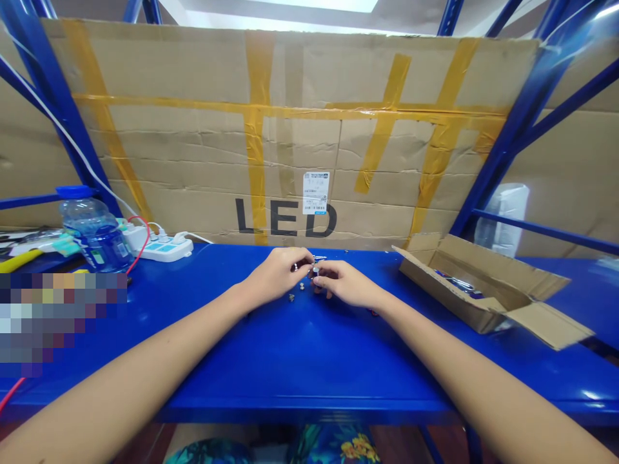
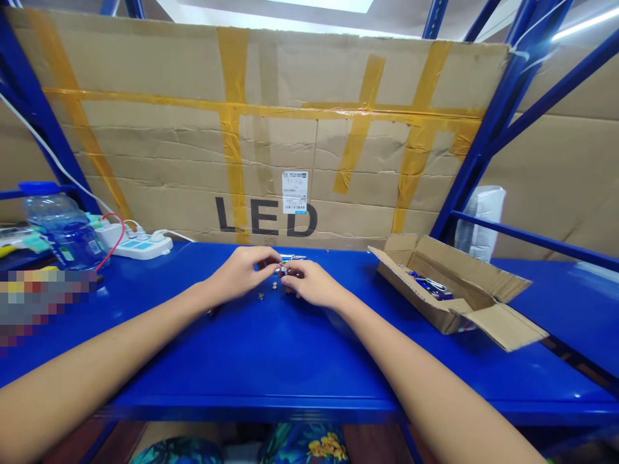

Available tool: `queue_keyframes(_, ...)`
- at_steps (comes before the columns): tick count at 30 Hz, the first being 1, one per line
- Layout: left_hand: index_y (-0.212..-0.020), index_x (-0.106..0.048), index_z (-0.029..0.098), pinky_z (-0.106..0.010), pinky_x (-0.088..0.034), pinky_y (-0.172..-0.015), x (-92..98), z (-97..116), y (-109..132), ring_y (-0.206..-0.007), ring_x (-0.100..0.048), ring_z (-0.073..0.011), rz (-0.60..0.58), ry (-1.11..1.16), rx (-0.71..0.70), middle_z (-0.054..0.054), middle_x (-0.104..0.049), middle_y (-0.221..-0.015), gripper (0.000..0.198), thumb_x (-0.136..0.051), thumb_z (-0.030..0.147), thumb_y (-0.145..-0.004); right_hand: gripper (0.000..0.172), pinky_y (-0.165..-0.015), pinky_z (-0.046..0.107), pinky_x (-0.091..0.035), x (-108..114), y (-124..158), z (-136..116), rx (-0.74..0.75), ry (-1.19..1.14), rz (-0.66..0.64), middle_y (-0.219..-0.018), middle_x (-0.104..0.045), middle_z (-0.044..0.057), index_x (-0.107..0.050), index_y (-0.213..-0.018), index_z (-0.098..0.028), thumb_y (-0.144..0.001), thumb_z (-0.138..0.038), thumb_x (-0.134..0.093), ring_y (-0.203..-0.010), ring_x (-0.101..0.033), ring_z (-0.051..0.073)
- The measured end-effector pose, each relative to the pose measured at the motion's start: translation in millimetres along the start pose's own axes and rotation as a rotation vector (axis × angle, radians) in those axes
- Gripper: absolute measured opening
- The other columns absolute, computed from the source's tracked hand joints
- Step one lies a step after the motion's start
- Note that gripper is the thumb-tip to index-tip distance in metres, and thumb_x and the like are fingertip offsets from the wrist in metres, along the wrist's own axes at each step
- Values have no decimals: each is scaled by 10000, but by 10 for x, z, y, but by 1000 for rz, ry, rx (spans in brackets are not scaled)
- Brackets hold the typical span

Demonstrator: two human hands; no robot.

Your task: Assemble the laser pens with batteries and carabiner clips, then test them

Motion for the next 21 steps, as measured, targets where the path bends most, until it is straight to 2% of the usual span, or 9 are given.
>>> queue_keyframes(5,-961,-660,175,-267,-493,-740,-41,147,28,-813,-644,-146,6,-58,-157,-39,-706,-894,149,-525,154,-901,120,-583,291,-497,-1,-12,7,9,-22,-11,-808,-633,37,-615,-874,-163,-849,-256,-543,-616,-570,139)
queue_keyframes(13,-952,-663,170,-267,-491,-741,-56,188,54,-821,-623,-147,-2,-58,-190,-49,-673,-881,146,-524,155,-910,113,-593,294,-493,28,-30,15,28,-52,12,-800,-617,27,-626,-853,-158,-836,-243,-553,-586,-557,127)
queue_keyframes(17,-974,-661,171,-281,-485,-771,-54,195,57,-846,-619,-152,-31,-52,-161,-55,-672,-920,159,-522,151,-900,105,-688,316,-494,87,-29,-5,79,12,55,-829,-654,39,-658,-852,-164,-815,-205,-569,-704,-594,163)
queue_keyframes(21,-939,-663,174,-300,-473,-764,-56,17,41,-841,-617,-171,-69,-123,-41,-45,-683,-900,151,-521,165,-886,116,-854,353,-459,161,-29,-13,141,130,88,-930,-704,47,-695,-855,-180,-798,-175,-595,-900,-619,203)
Point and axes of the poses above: each hand's wrist, its own y-axis away from the middle knuckle, its own x-axis out of the back of the hand, z = x × y, the point moved 9 cm from there along -y, towards the middle knuckle
